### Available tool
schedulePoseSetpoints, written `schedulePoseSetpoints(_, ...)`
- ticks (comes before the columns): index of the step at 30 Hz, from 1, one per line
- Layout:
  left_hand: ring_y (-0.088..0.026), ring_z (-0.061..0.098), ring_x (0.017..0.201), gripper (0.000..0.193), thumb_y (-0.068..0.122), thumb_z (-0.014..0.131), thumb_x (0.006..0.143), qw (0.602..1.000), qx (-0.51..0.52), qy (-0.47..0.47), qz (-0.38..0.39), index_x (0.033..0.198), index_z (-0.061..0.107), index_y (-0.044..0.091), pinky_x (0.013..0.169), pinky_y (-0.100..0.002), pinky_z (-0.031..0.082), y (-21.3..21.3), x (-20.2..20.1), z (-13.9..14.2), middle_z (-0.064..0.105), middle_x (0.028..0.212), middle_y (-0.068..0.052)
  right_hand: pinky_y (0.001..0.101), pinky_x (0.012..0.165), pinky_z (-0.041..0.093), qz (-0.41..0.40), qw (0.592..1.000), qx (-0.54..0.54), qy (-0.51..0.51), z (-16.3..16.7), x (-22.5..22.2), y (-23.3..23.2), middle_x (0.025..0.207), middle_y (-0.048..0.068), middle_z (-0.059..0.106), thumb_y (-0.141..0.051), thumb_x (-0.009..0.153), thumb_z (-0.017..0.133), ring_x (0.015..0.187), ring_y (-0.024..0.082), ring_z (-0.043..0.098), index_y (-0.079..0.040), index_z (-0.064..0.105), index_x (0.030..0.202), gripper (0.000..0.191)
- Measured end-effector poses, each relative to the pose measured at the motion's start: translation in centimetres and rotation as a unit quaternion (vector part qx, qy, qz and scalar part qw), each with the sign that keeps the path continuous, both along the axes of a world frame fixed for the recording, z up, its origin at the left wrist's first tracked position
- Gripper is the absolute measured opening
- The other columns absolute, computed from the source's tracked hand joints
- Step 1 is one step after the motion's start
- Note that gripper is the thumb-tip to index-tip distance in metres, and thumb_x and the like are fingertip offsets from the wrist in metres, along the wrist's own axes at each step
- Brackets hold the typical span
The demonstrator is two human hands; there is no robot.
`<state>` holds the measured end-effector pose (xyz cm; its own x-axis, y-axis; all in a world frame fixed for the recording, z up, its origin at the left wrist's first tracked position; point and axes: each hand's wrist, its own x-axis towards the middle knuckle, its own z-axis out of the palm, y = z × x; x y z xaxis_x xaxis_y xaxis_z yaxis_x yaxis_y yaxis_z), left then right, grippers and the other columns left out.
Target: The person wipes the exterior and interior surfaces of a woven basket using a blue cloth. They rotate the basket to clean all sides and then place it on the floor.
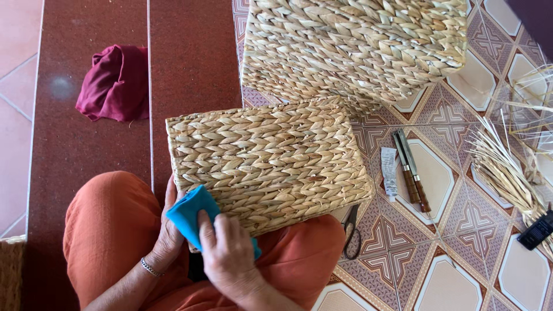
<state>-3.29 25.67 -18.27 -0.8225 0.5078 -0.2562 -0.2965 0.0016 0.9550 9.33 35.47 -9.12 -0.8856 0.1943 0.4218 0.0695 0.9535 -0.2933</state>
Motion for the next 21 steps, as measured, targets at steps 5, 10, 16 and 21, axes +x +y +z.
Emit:
schedulePoseSetpoints(5, -0.019, 0.046, 0.136, 0.07, 0.039, 0.044, 0.103, 1.0, 0.002, 0.0, -0.018, 0.162, 0.02, 0.012, 0.111, -0.034, 0.039, -0.6, -0.1, -0.2, 0.046, 0.153, -0.012, 0.0396, 0.055, 0.055, -0.129, 0.989, -0.023, -0.069, -2.3, 1.6, 9.1, 0.093, 0.012, 0.059, -0.012, 0.089, 0.074, 0.071, 0.025, 0.061, -0.004, 0.066, 0.099, 0.015)
schedulePoseSetpoints(10, -0.023, 0.042, 0.137, 0.072, 0.04, 0.046, 0.101, 0.996, -0.061, 0.06, -0.015, 0.163, 0.02, 0.013, 0.112, -0.037, 0.038, -0.6, -0.2, -1.6, 0.036, 0.155, -0.016, 0.0529, 0.075, 0.055, -0.378, 0.916, 0.048, -0.124, -3.0, 4.9, 25.6, 0.105, 0.016, 0.058, -0.034, 0.098, 0.068, 0.09, 0.034, 0.063, -0.005, 0.064, 0.103, 0.03)
schedulePoseSetpoints(16, -0.027, 0.031, 0.146, 0.072, 0.042, 0.046, 0.101, 0.996, -0.051, 0.074, -0.003, 0.162, 0.02, 0.014, 0.119, -0.04, 0.025, -0.2, -0.3, -2.1, 0.031, 0.159, -0.019, 0.0507, 0.078, 0.055, -0.486, 0.87, 0.012, -0.082, -3.8, 1.9, 29.4, 0.116, 0.02, 0.055, -0.034, 0.1, 0.066, 0.097, 0.036, 0.063, -0.003, 0.063, 0.109, 0.032)
schedulePoseSetpoints(21, -0.027, 0.028, 0.146, 0.075, 0.043, 0.046, 0.099, 0.996, -0.065, 0.054, -0.017, 0.162, 0.017, 0.014, 0.118, -0.041, 0.025, -0.4, -0.3, -2.6, 0.028, 0.159, -0.017, 0.0428, 0.061, 0.056, -0.281, 0.957, 0.071, -0.005, -4.4, -10.0, 18.8, 0.101, 0.017, 0.06, -0.021, 0.091, 0.071, 0.081, 0.029, 0.063, -0.004, 0.061, 0.113, 0.03)
